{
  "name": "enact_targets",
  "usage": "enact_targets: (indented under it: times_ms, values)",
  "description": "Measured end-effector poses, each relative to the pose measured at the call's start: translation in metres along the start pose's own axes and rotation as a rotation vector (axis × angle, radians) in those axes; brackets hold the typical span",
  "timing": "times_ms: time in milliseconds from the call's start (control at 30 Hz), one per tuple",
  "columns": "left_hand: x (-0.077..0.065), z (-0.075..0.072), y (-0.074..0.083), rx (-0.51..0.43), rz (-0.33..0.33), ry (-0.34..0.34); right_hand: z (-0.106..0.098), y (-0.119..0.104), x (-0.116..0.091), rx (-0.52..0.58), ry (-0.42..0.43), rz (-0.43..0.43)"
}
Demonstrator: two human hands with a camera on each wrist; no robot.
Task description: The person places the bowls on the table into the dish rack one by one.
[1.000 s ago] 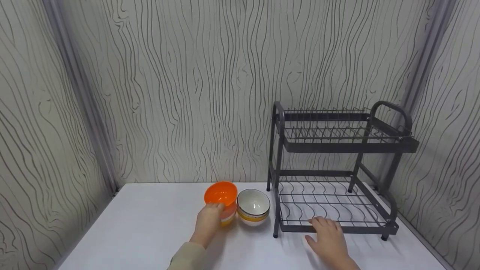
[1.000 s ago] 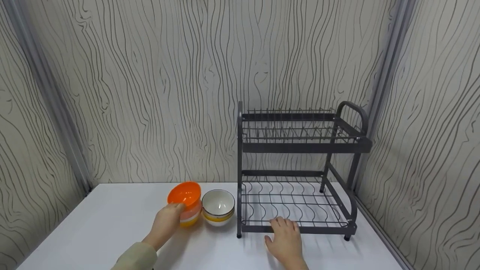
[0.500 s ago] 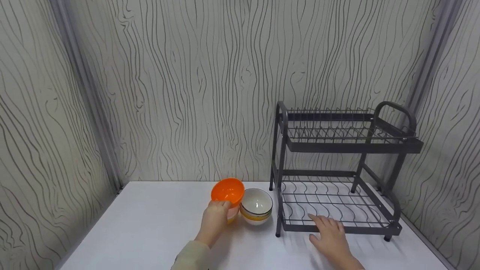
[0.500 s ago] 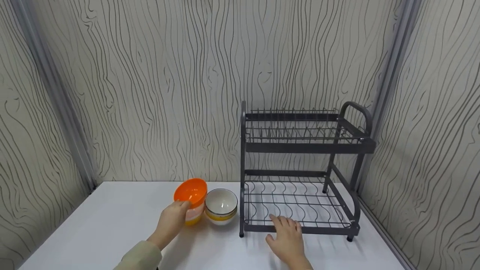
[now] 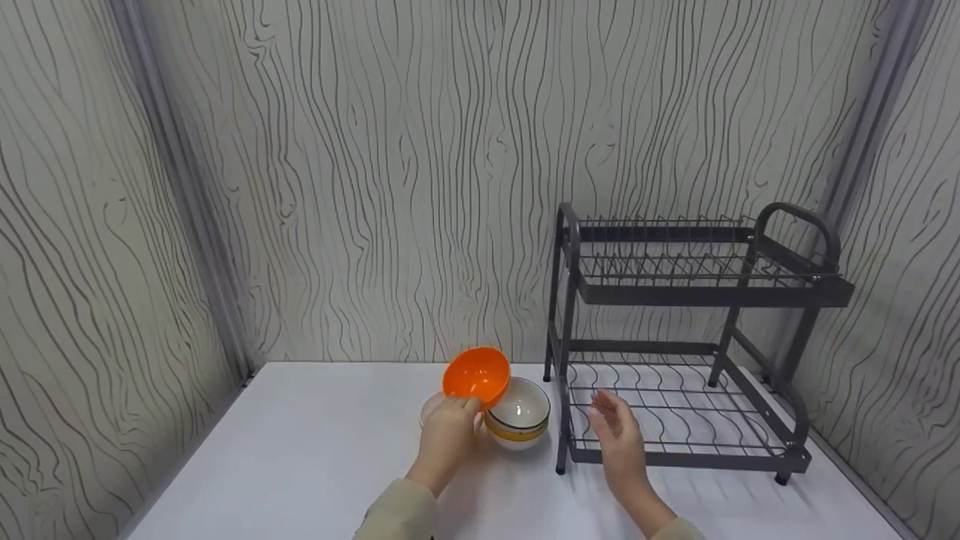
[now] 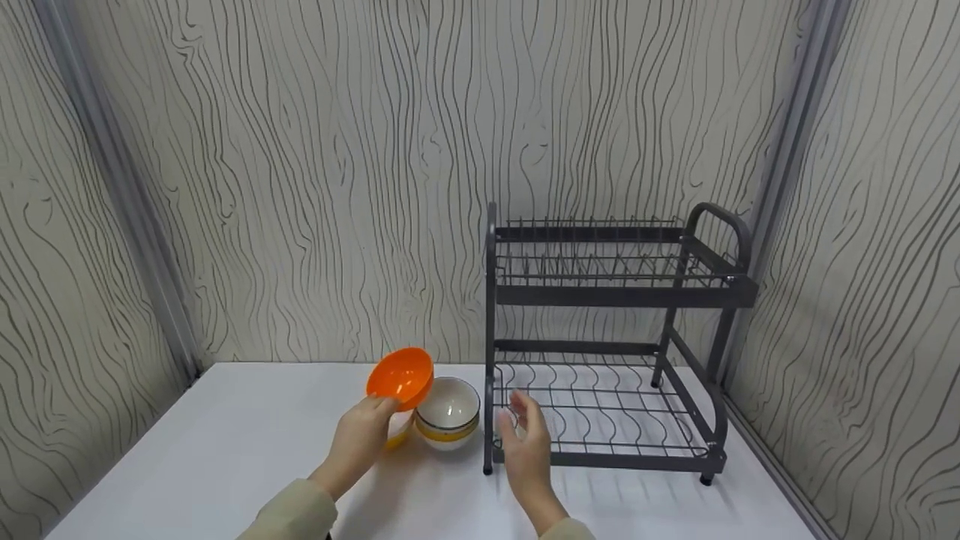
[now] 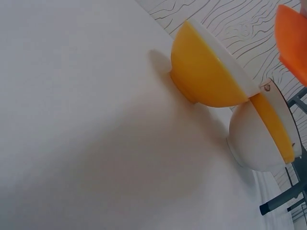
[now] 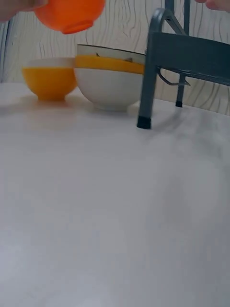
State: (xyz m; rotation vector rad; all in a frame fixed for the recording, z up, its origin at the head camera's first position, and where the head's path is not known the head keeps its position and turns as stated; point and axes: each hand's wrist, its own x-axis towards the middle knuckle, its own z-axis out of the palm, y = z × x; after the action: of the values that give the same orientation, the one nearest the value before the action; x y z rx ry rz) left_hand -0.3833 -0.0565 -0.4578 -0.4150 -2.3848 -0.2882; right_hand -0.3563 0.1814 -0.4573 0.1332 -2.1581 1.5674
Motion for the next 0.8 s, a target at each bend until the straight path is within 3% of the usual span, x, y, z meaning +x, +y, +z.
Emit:
enact_targets:
  times_ms: [133,300,400,800]
  values:
    - [-0.001,0.000,0.006,0.005,0.021,0.014,0.014,-0.016,-0.002,0.144,-0.072,0.092]
    - [0.001,0.002,0.012,0.035,0.102,0.126,0.028,-0.031,-0.003,0.280,-0.178,0.220]
    - [0.002,0.003,0.016,0.054,0.136,0.170,0.035,-0.033,-0.001,0.323,-0.237,0.253]
    - [-0.001,0.006,0.032,-0.012,0.152,0.203,0.046,-0.031,0.005,0.462,-0.402,0.430]
